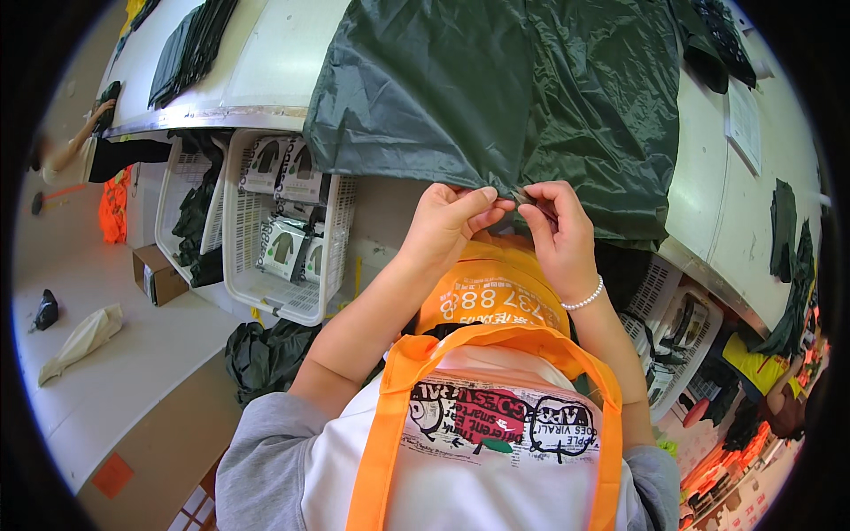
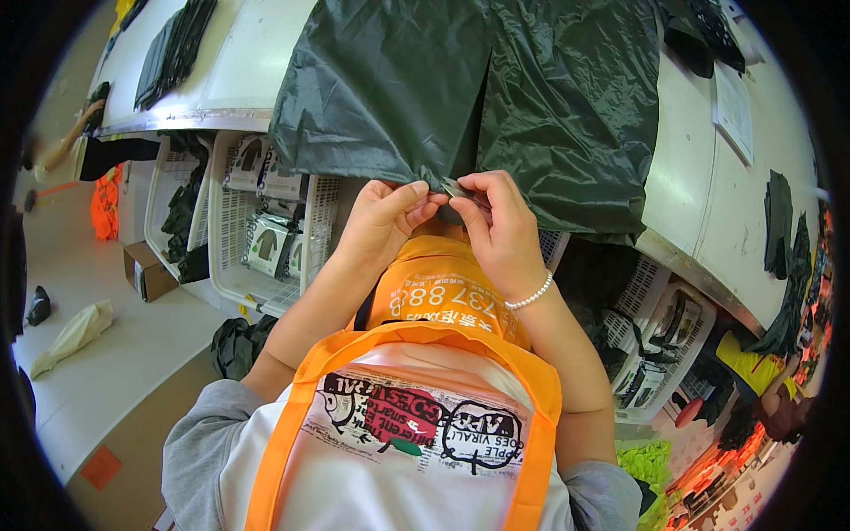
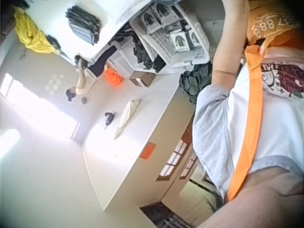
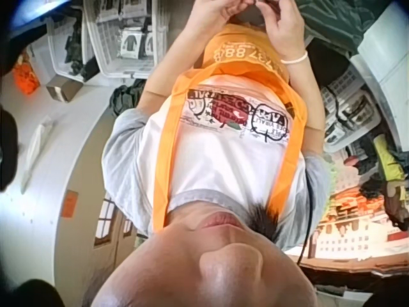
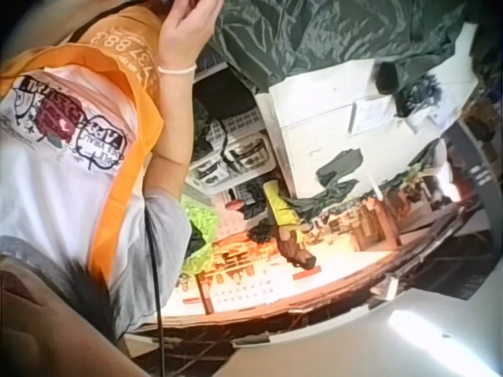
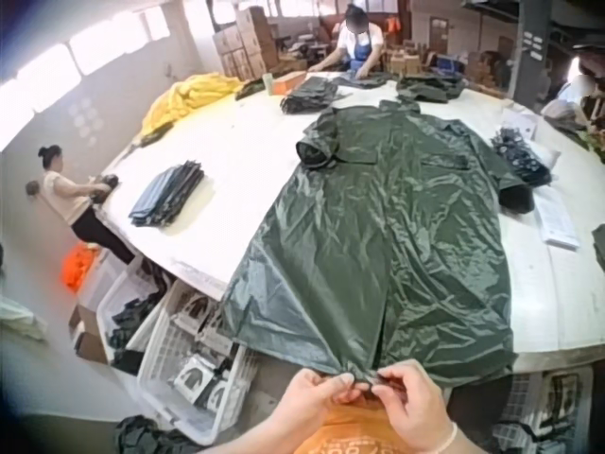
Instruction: The person folds a dark green jacket on a white table. They smooth the fabric, fold the sleeves inward, fold the sides, and then fold the jacket in half before placing it on a stack of similar jackets.
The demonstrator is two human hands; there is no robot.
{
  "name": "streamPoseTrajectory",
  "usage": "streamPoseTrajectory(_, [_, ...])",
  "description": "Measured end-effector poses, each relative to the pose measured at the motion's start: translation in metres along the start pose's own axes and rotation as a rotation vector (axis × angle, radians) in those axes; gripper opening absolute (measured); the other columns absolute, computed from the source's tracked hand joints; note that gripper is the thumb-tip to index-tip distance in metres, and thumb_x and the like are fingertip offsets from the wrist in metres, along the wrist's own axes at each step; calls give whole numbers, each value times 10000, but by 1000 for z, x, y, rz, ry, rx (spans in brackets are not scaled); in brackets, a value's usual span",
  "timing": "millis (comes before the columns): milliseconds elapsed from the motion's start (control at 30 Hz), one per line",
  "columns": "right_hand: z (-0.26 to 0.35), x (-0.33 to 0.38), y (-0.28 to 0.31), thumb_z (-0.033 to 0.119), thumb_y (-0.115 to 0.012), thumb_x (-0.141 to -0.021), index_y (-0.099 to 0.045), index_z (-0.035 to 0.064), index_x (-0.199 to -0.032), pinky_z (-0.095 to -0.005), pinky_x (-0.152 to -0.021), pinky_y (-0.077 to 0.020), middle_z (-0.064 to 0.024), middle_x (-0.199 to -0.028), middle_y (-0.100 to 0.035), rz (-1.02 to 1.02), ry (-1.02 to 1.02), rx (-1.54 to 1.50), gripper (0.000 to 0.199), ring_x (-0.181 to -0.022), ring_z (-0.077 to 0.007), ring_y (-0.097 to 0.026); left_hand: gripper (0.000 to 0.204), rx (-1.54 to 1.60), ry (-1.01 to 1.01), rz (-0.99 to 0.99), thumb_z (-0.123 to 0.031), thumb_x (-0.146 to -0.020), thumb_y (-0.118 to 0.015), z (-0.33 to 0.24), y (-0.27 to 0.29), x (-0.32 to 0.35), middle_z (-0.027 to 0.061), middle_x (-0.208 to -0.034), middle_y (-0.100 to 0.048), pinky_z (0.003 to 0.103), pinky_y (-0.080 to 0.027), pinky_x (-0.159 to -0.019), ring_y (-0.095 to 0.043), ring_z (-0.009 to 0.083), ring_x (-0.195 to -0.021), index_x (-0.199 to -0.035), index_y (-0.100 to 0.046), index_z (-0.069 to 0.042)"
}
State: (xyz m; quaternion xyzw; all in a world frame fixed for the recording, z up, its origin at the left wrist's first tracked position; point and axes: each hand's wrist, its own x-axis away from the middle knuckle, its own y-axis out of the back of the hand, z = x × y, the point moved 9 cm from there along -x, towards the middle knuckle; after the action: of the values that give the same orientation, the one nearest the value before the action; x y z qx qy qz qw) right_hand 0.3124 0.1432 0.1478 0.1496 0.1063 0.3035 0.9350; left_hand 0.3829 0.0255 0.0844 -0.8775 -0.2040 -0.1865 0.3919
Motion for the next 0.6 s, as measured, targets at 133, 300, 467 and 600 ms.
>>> streamPoseTrajectory(133, [5, -3, -1, 49, -633, -854, -535, -3, -996, -255, -672, -494, -110, -918, -572, 20, -7, 41, 180, -751, -183, -612, 156, 30, 20, 11, -78, -847, -621, -1, 1, 1, 145, -854, -669, 236, -544, -732, -662, 160, -783, -883, -624, 74])
streamPoseTrajectory(300, [-12, -4, 9, 92, -652, -862, -558, -7, -971, -214, -674, -473, -47, -929, -585, -103, -123, -257, 175, -744, -81, -562, 141, 62, 44, -8, -77, -845, -622, -3, -1, 2, 135, -851, -667, 241, -543, -737, -664, 165, -796, -874, -625, 61])
streamPoseTrajectory(467, [-31, -9, -9, 143, -710, -830, -595, -7, -859, -155, -573, -392, 37, -742, -567, -19, -376, -445, 191, -639, -1, -475, 169, -4, -18, -22, -90, -831, -646, -8, -1, 0, 119, -842, -665, 243, -528, -709, -660, 161, -797, -890, -631, 68])
streamPoseTrajectory(600, [-31, -15, -19, 95, -684, -830, -609, -3, -788, -155, -510, -330, 50, -669, -554, 45, -363, -363, 130, -587, 11, -439, 188, -251, -83, -71, -99, -811, -671, -14, 3, 2, 108, -825, -671, 243, -507, -689, -650, 142, -781, -902, -646, 63])
